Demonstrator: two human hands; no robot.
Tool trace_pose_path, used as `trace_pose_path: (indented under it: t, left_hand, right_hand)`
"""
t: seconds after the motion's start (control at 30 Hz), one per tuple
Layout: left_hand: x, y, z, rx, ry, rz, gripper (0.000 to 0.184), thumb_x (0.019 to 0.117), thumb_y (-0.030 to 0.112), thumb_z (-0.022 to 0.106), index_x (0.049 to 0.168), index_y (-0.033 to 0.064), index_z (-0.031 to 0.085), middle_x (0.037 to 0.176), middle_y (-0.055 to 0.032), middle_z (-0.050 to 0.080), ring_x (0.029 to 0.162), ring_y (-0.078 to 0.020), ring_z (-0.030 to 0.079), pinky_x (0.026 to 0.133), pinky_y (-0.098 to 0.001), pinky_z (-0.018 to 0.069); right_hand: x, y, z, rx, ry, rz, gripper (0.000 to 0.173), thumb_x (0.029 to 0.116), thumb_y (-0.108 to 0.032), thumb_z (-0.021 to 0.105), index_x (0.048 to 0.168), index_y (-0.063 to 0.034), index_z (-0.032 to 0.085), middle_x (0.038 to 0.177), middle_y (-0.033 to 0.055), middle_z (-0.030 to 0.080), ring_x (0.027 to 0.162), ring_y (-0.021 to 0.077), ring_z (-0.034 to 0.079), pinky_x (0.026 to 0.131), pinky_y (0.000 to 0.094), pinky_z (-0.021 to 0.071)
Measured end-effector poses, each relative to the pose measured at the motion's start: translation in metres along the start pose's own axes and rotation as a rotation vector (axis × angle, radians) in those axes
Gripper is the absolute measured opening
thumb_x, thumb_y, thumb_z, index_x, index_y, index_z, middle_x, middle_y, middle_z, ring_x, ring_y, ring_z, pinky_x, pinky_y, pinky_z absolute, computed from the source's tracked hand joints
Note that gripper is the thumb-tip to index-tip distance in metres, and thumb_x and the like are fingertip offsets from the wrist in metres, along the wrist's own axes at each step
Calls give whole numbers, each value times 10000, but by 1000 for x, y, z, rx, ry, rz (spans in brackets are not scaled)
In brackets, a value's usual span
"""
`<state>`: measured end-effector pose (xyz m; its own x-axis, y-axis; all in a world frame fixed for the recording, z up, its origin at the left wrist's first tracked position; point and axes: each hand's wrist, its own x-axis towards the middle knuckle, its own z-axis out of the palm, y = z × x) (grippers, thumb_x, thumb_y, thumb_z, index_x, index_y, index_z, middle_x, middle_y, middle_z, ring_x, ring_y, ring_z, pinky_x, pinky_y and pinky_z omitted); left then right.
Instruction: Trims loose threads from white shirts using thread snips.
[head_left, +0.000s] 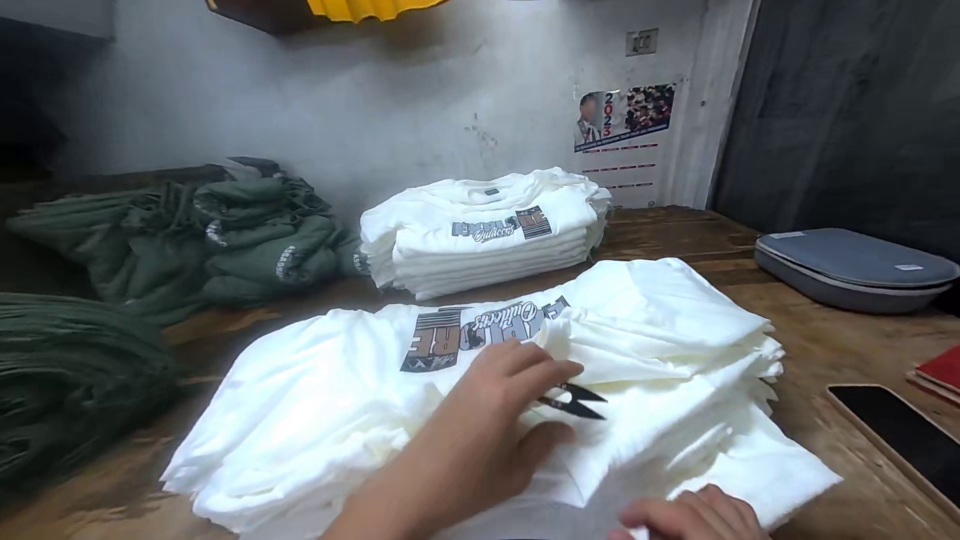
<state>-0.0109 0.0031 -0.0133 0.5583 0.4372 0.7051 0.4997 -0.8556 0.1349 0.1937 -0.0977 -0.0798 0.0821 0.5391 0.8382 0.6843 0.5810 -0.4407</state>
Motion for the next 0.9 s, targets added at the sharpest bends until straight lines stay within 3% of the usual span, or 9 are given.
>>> trace_pose_path:
  t: [0.1, 0.17, 0.33, 0.43, 0.5, 0.6, 0.7, 0.77, 0.9]
  left_hand:
    - [-13, 8, -3, 112, 109, 169, 216, 1023, 335, 594, 1122, 228, 754, 989, 56, 711, 876, -115, 623, 768, -311, 494]
    - [-19, 12, -9, 195, 144, 239, 178, 1042, 270, 565, 1045, 242, 740, 913, 59, 686, 797, -124, 571, 729, -319, 422]
    - [-31, 35, -25, 244, 118, 309, 214, 1031, 130, 565, 1169, 214, 705, 1011, 4, 673, 866, -179, 537, 860, -367, 363]
    - [-27, 40, -18, 325, 104, 383, 214, 1045, 110, 528, 1140, 176, 708, 989, -18, 656, 845, -199, 521, 829, -369, 365]
    - [-24, 36, -14, 328, 123, 373, 202, 1035, 114, 519, 1087, 182, 702, 933, -7, 641, 819, -193, 510, 789, -361, 363]
    - [-25, 31, -17, 291, 156, 261, 159, 1037, 204, 569, 1136, 229, 691, 971, 15, 666, 851, -174, 555, 813, -362, 393]
    - [-28, 26, -20, 271, 163, 198, 165, 1036, 264, 592, 1168, 261, 692, 998, 39, 673, 875, -147, 569, 824, -356, 397]
    - [-31, 25, -25, 286, 168, 173, 165, 1042, 262, 578, 1144, 255, 708, 978, 38, 687, 849, -146, 570, 800, -354, 401]
    - [-34, 33, -33, 296, 160, 158, 140, 1031, 224, 598, 1113, 229, 712, 942, 19, 681, 822, -161, 547, 784, -356, 376]
  right_hand:
    - [-3, -15, 20, -83, 23, 120, 223, 869, -363, 775, 801, -152, 791, 682, -13, 682, 707, 125, 590, 856, 424, 373]
    - [-7, -18, 26, -2, 88, 125, 152, 881, -271, 780, 795, -147, 799, 688, -11, 667, 751, 110, 593, 887, 393, 376]
    - [-16, -13, 23, 143, 156, 122, 184, 952, -291, 725, 838, -149, 750, 739, -38, 620, 824, 60, 575, 873, 277, 427]
    - [-16, -11, 25, 94, 163, 55, 162, 950, -300, 708, 851, -172, 726, 772, -43, 607, 858, 62, 565, 909, 275, 408]
    - [-16, -11, 23, 40, 120, 41, 181, 953, -337, 668, 869, -190, 732, 826, -22, 625, 906, 95, 566, 930, 314, 383]
    - [-8, -19, 20, -23, 36, 168, 336, 976, -430, 580, 898, -166, 773, 885, 25, 660, 934, 158, 582, 897, 380, 404]
    - [3, -30, 23, 9, 50, 304, 209, 907, -359, 737, 855, -167, 799, 848, 6, 641, 901, 147, 583, 880, 416, 389]
    - [2, -30, 24, 87, 96, 329, 113, 864, -274, 798, 821, -169, 799, 834, -18, 630, 901, 109, 578, 891, 385, 391]
    - [-8, -22, 20, 228, 145, 337, 103, 925, -210, 744, 847, -145, 760, 885, -36, 606, 956, 48, 564, 900, 254, 439]
